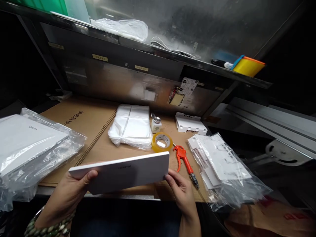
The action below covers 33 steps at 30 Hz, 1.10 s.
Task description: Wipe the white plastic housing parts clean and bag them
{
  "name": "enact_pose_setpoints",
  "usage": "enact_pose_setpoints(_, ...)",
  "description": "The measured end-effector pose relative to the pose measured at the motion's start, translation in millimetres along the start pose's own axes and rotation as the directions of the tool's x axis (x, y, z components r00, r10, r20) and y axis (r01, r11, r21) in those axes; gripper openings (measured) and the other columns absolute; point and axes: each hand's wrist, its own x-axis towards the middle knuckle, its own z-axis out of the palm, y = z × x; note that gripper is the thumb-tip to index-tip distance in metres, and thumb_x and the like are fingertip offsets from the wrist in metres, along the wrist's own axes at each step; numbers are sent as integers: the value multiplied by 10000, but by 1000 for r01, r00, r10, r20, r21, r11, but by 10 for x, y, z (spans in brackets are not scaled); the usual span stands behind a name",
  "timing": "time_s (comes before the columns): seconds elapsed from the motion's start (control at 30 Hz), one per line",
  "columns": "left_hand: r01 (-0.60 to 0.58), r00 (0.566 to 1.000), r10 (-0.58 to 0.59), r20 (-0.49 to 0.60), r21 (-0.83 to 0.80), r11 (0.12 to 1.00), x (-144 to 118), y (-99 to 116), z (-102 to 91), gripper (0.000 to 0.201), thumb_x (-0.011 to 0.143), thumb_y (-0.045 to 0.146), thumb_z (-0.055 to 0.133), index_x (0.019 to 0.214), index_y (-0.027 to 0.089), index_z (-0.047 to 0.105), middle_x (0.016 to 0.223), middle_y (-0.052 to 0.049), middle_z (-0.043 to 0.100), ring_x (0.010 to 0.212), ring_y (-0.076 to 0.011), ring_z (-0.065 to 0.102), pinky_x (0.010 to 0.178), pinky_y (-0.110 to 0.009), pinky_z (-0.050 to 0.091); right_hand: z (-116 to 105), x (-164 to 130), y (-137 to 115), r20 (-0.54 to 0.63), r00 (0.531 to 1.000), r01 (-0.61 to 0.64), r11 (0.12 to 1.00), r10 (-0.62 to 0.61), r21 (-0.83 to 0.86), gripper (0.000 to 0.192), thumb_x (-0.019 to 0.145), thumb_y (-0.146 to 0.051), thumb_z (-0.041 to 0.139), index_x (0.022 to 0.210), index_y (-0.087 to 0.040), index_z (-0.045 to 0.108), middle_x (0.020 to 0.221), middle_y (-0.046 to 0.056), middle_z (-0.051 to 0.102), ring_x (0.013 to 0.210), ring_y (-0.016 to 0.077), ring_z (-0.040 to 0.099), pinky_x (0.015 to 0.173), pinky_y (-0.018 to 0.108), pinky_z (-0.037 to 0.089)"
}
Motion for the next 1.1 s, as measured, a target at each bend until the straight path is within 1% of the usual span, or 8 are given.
enact_pose_setpoints(0.1,-148,987,139,76,121,982,17,-8,-126,303,556,402,971,780,242,845,788,-71,802,793,-304,749,714,-361,648,12,57,100,-30,998,57,998,-58,-38,276,955,-421,689,1149,-278,821,1081,66,824,1041,291,778,1039,485,597)
enact_pose_setpoints(0.2,-401,911,364,192,216,890,-31,64,-106,159,672,371,894,785,266,857,794,-92,806,747,-312,754,694,-387,655,29,91,202,-46,996,77,994,-81,-79,252,940,-406,705,1104,-268,837,1062,73,826,1024,298,778,1019,488,608)
enact_pose_setpoints(0.3,-535,838,482,256,212,818,-99,183,16,103,741,365,853,780,270,860,766,-102,805,692,-309,768,640,-364,655,37,106,267,-56,996,70,994,-75,-88,241,923,-415,719,1067,-272,847,1043,77,827,977,297,784,1006,481,615)
enact_pose_setpoints(0.7,-518,836,461,299,147,843,-159,307,95,56,769,290,865,824,277,865,795,-101,816,726,-276,785,670,-295,649,81,138,270,-72,996,49,995,-56,-90,239,885,-463,745,954,-268,867,947,63,835,905,306,799,897,446,668)
enact_pose_setpoints(0.8,-502,834,417,362,184,845,-155,304,42,170,769,280,863,939,280,866,910,-107,830,814,-299,798,722,-307,660,94,177,264,-83,995,46,995,-53,-84,234,893,-451,737,977,-271,862,967,60,837,892,293,805,817,410,684)
enact_pose_setpoints(0.87,-506,834,393,389,251,825,-171,288,-16,231,767,324,857,990,265,861,949,-106,830,843,-318,797,756,-340,670,80,277,197,-24,997,74,993,-77,-95,235,923,-430,711,1055,-289,845,1067,50,829,987,286,795,891,422,667)
enact_pose_setpoints(1.0,-363,922,387,10,370,855,-240,219,-120,266,688,461,905,836,246,851,856,-38,827,791,-278,785,762,-321,673,-39,744,-48,119,985,153,942,-122,-297,282,959,-428,666,1178,-312,803,1215,33,792,1144,274,745,1033,445,595)
enact_pose_setpoints(1.1,-351,881,446,-156,415,839,-265,161,-117,335,693,507,901,845,215,840,870,-26,831,814,-266,794,739,-285,676,-129,1256,-150,38,996,88,840,-80,-536,275,946,-398,650,1127,-279,819,1158,55,810,1078,293,754,988,456,589)
